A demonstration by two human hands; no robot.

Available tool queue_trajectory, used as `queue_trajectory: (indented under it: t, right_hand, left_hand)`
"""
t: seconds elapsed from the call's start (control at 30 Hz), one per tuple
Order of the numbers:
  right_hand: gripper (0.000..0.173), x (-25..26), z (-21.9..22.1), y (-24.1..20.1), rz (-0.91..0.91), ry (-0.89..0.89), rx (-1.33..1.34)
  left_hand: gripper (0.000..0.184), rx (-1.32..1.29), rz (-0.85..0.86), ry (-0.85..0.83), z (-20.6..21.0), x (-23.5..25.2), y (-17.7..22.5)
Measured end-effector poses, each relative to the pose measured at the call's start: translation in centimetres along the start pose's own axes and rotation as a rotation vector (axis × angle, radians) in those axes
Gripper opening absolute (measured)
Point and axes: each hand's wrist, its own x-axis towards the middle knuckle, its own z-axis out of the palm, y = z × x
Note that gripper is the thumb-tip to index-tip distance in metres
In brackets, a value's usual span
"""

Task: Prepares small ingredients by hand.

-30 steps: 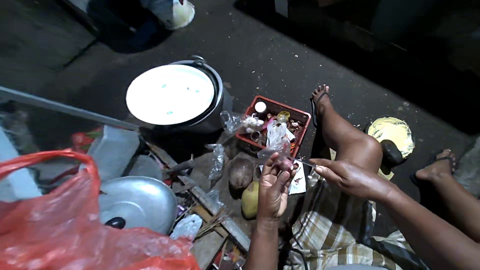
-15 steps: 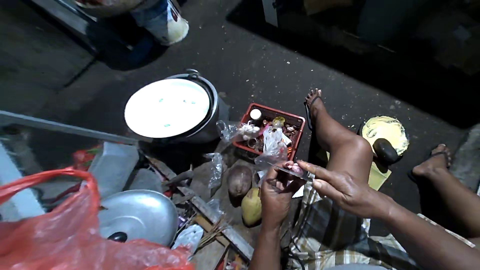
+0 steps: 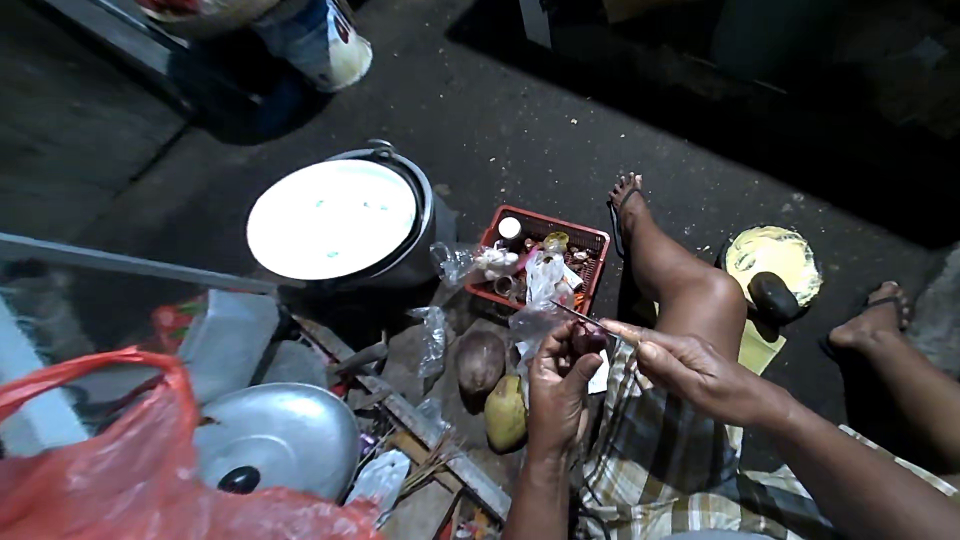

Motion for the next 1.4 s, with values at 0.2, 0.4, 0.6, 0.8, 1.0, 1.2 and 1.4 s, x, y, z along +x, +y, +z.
queue_trajectory:
  t: [0.2, 0.4, 0.6, 0.8, 1.0, 1.2, 1.4]
  right_hand:
    - [0.055, 0.1, 0.8, -0.4, -0.024, 0.032, -0.209]
    - [0.052, 0.2, 1.1, 0.0, -0.059, 0.048, -0.179]
    - [0.049, 0.4, 1.1, 0.3, -0.089, 0.122, -0.348]
    - [0.053, 0.4, 0.6, 0.5, -0.098, 0.056, -0.159]
    - [0.049, 0.2, 1.1, 0.5, -0.116, 0.071, -0.26]
    - [0.046, 0.4, 1.7, 1.0, -0.136, 0.19, -0.391]
    - [0.048, 1.0, 1.5, 1.5, -0.132, 0.195, -0.278]
  left_hand:
    - [0.029, 0.095, 0.078, 0.098, 0.8, -0.1, -0.3]
    - [0.034, -0.083, 0.045, 0.161, 1.4, -0.3, -0.4]
    - [0.043, -0.126, 0.019, 0.203, 1.8, -0.5, -0.6]
    - [0.038, -0.073, 0.063, 0.132, 1.2, -0.5, -0.6]
    - [0.042, -0.095, 0.097, 0.107, 1.1, -0.3, -0.6]
    - [0.041, -0.154, 0.026, 0.213, 1.8, -0.5, -0.6]
    - [0.037, -0.187, -0.018, 0.19, 1.5, -0.4, -0.4]
